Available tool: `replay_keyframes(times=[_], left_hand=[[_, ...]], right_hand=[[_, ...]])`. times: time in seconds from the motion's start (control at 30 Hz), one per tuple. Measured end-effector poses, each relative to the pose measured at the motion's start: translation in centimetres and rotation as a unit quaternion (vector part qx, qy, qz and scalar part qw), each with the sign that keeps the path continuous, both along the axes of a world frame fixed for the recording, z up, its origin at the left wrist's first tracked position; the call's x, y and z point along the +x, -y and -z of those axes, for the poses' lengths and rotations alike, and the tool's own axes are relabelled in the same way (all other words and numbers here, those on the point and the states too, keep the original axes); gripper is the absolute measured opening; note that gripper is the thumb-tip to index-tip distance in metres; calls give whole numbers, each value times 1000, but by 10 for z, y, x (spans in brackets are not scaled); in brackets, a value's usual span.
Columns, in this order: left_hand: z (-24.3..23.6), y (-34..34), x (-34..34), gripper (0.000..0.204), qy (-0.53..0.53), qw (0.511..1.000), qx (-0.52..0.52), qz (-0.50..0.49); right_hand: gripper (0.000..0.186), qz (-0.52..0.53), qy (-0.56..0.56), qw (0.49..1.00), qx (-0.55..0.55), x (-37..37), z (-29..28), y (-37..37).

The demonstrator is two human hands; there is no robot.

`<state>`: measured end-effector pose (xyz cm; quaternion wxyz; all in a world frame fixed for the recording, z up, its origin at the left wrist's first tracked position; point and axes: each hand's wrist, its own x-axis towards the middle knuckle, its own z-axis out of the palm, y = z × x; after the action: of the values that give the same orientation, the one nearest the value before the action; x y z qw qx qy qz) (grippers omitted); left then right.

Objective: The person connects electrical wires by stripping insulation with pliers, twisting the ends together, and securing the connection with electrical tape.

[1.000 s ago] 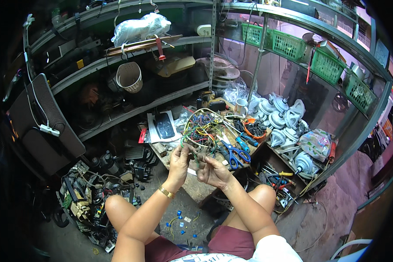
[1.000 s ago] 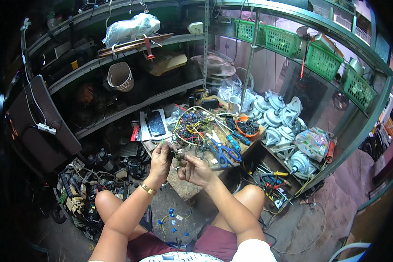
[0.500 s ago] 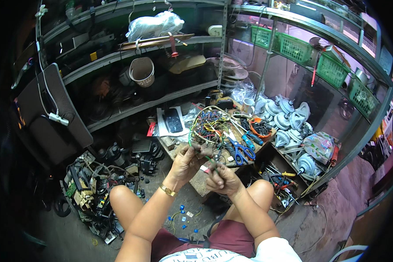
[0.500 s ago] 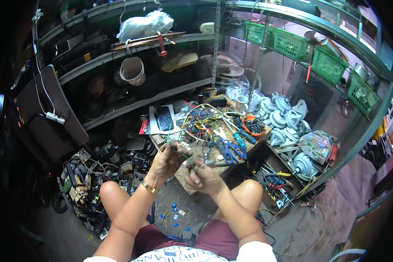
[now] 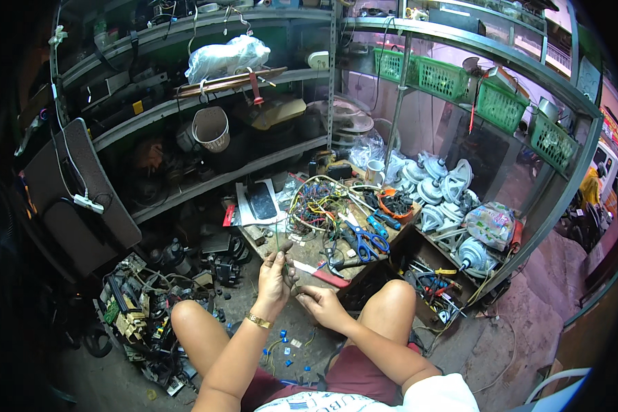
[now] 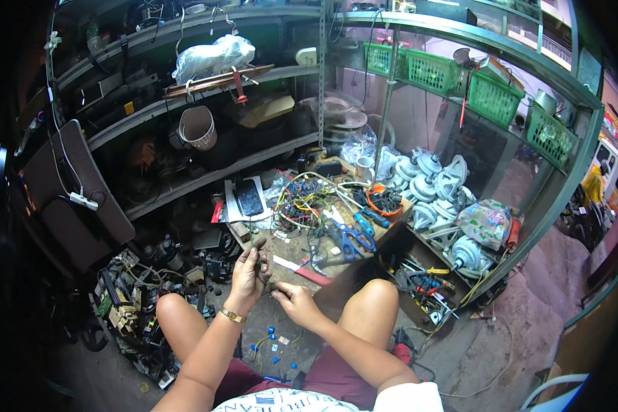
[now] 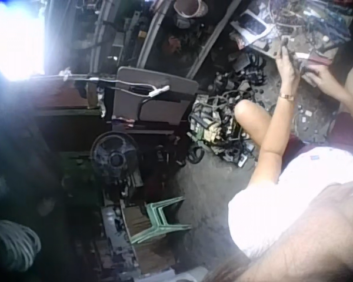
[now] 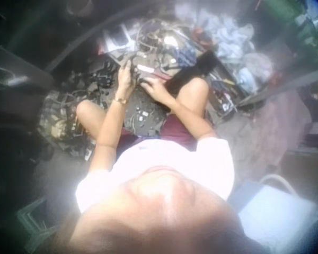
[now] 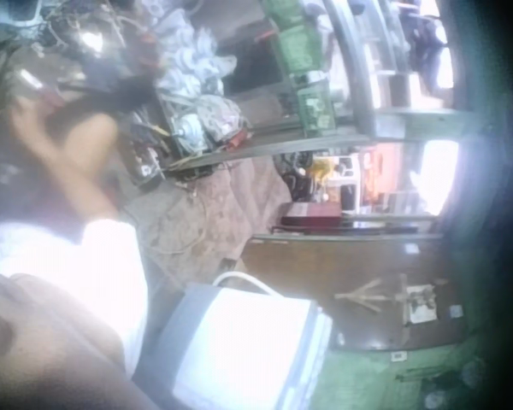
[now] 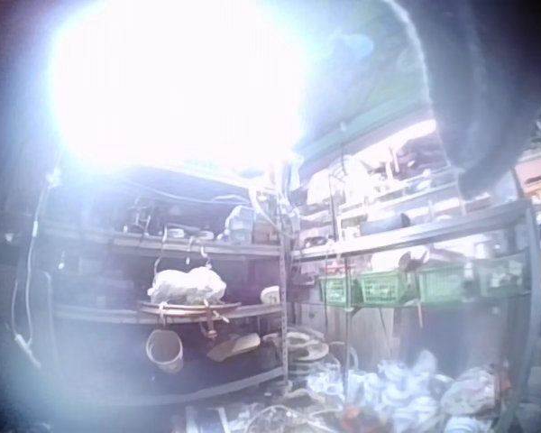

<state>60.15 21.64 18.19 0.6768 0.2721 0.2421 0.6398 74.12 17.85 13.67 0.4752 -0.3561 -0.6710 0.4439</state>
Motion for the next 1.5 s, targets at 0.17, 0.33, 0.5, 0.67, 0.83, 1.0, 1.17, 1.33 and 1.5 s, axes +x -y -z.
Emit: replay_keyframes(times=[0.17, 0.33, 0.5, 0.67, 0.83, 1.0, 1.17, 1.33, 1.5], left_hand=[[42, 19, -17, 32, 281, 957, -28, 65], [39, 39, -12, 21, -286, 944, 85, -142], [47, 26, -19, 28, -172, 979, -71, -80], [35, 20, -23, 33, -267, 953, -26, -138], [44, 26, -22, 26, -260, 957, 20, -128], [28, 22, -22, 23, -270, 957, -22, -101], [41, 19, -22, 19, -284, 947, 42, -144], [27, 24, -14, 16, -298, 936, 80, -171], [27, 34, -32, 14, -351, 914, 78, -190]], right_hand=[[20, -350, -407, 740, -405, 0, 19, 27], [25, -5, 121, 992, -23, -22, 21, 55], [23, -5, 288, 945, 156, -15, 25, 36], [22, 198, 401, 879, 166, 77, 23, -100], [55, 289, 575, 762, -79, 136, 43, -166], [59, 332, 612, 717, -38, 136, 54, -176], [38, 259, 641, 722, -35, 134, 41, -171], [46, 209, 511, 827, -108, 167, 37, -172], [48, 105, 192, 945, -245, 183, 35, -121]])
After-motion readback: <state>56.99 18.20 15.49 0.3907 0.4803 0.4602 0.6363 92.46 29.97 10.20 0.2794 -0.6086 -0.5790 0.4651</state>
